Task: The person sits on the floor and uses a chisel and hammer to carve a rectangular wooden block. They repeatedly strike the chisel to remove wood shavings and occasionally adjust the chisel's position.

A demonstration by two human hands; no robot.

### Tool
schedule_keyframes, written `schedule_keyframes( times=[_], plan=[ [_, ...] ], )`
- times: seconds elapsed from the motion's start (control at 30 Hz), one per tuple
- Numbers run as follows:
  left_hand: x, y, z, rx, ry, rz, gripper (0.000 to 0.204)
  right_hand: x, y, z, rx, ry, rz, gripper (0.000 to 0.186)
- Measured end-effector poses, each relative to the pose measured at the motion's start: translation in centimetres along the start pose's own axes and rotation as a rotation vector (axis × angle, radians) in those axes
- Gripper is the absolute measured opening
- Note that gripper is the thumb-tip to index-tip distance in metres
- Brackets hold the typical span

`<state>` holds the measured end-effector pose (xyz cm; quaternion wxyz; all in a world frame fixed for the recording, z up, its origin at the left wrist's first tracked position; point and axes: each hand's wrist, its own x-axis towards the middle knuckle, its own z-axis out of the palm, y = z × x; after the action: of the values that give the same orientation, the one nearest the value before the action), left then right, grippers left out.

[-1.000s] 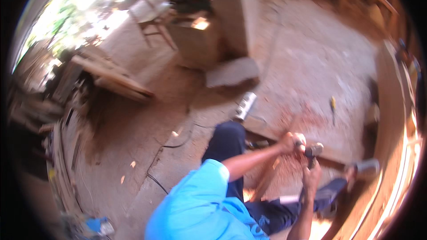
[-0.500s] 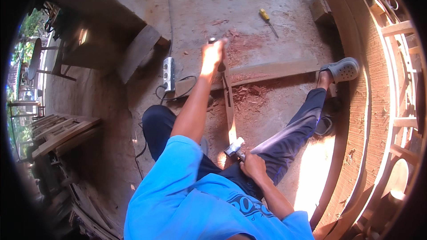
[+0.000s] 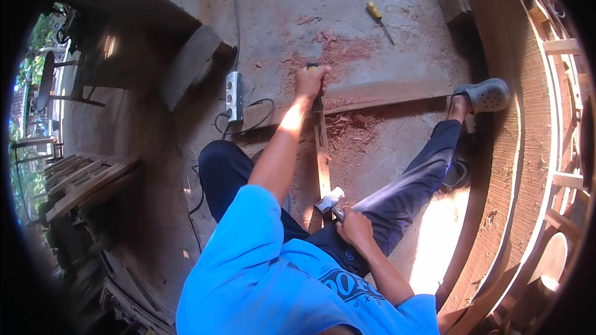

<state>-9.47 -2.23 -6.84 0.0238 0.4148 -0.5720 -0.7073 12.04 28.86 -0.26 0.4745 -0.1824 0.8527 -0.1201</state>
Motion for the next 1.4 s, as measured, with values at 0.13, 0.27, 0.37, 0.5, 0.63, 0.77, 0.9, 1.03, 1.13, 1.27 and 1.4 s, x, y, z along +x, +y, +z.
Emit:
schedule_keyframes(
  times=[0.13,0.27,0.37,0.5,0.63,0.77,0.9,1.03,1.13,1.27,1.4],
  plan=[
    [-1.4,1.6,-1.4,-0.189,-0.223,-0.177,0.033,0.0,0.1,0.1,0.027,-0.028,0.006,0.039],
    [-1.2,5.9,-4.1,-0.292,-0.302,-0.077,0.032,0.0,0.3,0.4,0.059,0.007,0.005,0.039],
    [-2.3,7.2,-5.7,-0.382,-0.142,0.298,0.027,0.1,0.4,0.4,0.069,0.013,0.008,0.04],
    [-4.8,5.9,-6.0,-0.507,-0.148,0.456,0.022,0.2,0.5,-0.3,0.105,-0.025,0.069,0.041],
    [-6.1,4.0,-5.4,-0.446,-0.119,0.487,0.016,-0.8,0.7,-2.0,0.223,0.024,0.071,0.04],
    [-6.7,3.3,-5.2,-0.312,-0.072,0.622,0.016,-2.5,0.2,-5.6,0.25,0.156,0.052,0.036],
    [-9.6,2.6,-4.7,-0.135,-0.064,0.733,0.015,-4.1,-3.0,-11.1,0.218,0.352,-0.062,0.032],
    [-13.7,0.9,-4.5,-0.158,-0.027,0.776,0.018,-6.8,-7.9,-17.2,0.215,0.532,-0.328,0.028],
    [-15.2,-0.8,-4.9,-0.168,-0.127,0.757,0.016,-8.9,-10.9,-20.0,0.337,0.681,-0.64,0.028],
    [-14.4,-3.3,-5.1,-0.123,-0.121,0.789,0.017,-7.4,-12.5,-20.1,0.305,0.928,-1.246,0.031],
    [-13.1,-5.2,-5.1,-0.009,-0.139,0.891,0.018,0.3,-13.0,-17.1,-0.053,0.811,-0.888,0.027]
  ],
)
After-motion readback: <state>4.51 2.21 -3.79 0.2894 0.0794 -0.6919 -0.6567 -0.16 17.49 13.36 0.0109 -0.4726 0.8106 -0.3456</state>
